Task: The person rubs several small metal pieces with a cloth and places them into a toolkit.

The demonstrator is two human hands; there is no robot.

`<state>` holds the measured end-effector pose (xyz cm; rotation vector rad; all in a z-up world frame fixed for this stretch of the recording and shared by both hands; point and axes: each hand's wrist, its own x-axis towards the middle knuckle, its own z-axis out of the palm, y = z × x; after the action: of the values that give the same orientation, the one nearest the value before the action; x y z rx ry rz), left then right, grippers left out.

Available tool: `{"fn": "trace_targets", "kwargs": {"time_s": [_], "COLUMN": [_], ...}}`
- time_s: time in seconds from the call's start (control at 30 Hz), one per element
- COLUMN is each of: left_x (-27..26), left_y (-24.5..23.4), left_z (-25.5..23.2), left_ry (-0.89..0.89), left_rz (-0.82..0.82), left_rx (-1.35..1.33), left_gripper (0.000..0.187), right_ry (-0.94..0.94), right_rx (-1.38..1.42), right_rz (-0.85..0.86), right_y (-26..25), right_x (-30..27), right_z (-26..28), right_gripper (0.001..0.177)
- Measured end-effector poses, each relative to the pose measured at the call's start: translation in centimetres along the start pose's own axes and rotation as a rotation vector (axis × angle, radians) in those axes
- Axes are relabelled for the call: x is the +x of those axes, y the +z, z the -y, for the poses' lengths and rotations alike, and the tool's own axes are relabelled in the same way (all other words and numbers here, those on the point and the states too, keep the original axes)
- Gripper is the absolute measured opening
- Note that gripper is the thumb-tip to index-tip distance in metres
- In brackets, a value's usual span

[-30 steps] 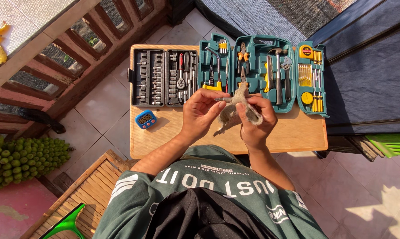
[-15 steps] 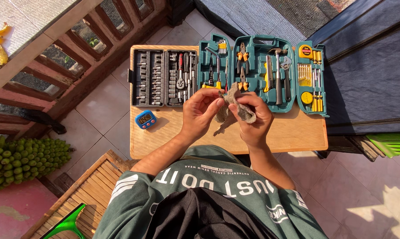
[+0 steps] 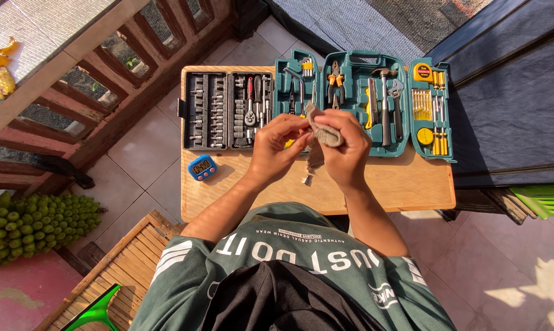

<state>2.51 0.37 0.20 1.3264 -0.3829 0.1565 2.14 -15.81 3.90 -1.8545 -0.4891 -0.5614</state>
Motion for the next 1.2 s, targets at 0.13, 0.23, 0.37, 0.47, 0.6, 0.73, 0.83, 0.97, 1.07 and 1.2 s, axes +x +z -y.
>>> {"fn": "trace_targets", "kwargs": {"time_s": [0.13, 0.23, 0.37, 0.47, 0.6, 0.73, 0.83, 0.97, 1.07, 1.2], "left_x": [1.7, 2.6, 2.6, 2.4, 2.3, 2.5, 2.7, 3.1, 3.0, 3.3], "left_y": [-0.4, -0.9, -1.4, -1.6, -1.7, -1.8, -1.7, -1.8, -1.9, -2.3], "left_z": [0.2, 0.4, 1.1, 1.7, 2.0, 1.7, 1.8, 1.8, 1.4, 1.6], "left_ry": [-0.279, -0.246, -0.253, -0.244, -0.317, -0.310, -0.316, -0.226, -0.254, -0.226], "left_rz": [-0.005, -0.092, -0.080, -0.005, -0.013, -0.021, -0.043, -0.049, -0.110, -0.115], "left_rx": [-0.201, -0.376, -0.415, -0.378, -0.476, -0.518, -0.536, -0.556, -0.541, -0.558], "left_gripper": [0.033, 0.020, 0.014, 0.011, 0.012, 0.015, 0.016, 0.017, 0.019, 0.021], "right_ry": [0.131, 0.191, 0.040, 0.050, 0.100, 0.157, 0.087, -0.007, -0.103, -0.094], "right_rx": [0.090, 0.196, 0.095, 0.085, 0.192, 0.168, 0.183, -0.036, -0.170, -0.143], "right_rz": [-0.046, -0.128, -0.038, -0.081, -0.238, -0.203, -0.076, -0.029, -0.010, 0.064], "right_y": [0.7, 1.0, 1.4, 1.2, 0.0, 0.2, 1.5, 2.1, 1.8, 1.3], "right_x": [0.9, 1.3, 1.8, 2.9, 3.4, 3.0, 2.4, 2.1, 2.1, 1.5], "right_z": [-2.6, -2.7, -2.2, -3.2, -4.4, -4.1, -2.7, -0.6, 0.4, 0.1], "right_gripper": [0.019, 0.021, 0.022, 0.020, 0.018, 0.019, 0.024, 0.032, 0.036, 0.035]}}
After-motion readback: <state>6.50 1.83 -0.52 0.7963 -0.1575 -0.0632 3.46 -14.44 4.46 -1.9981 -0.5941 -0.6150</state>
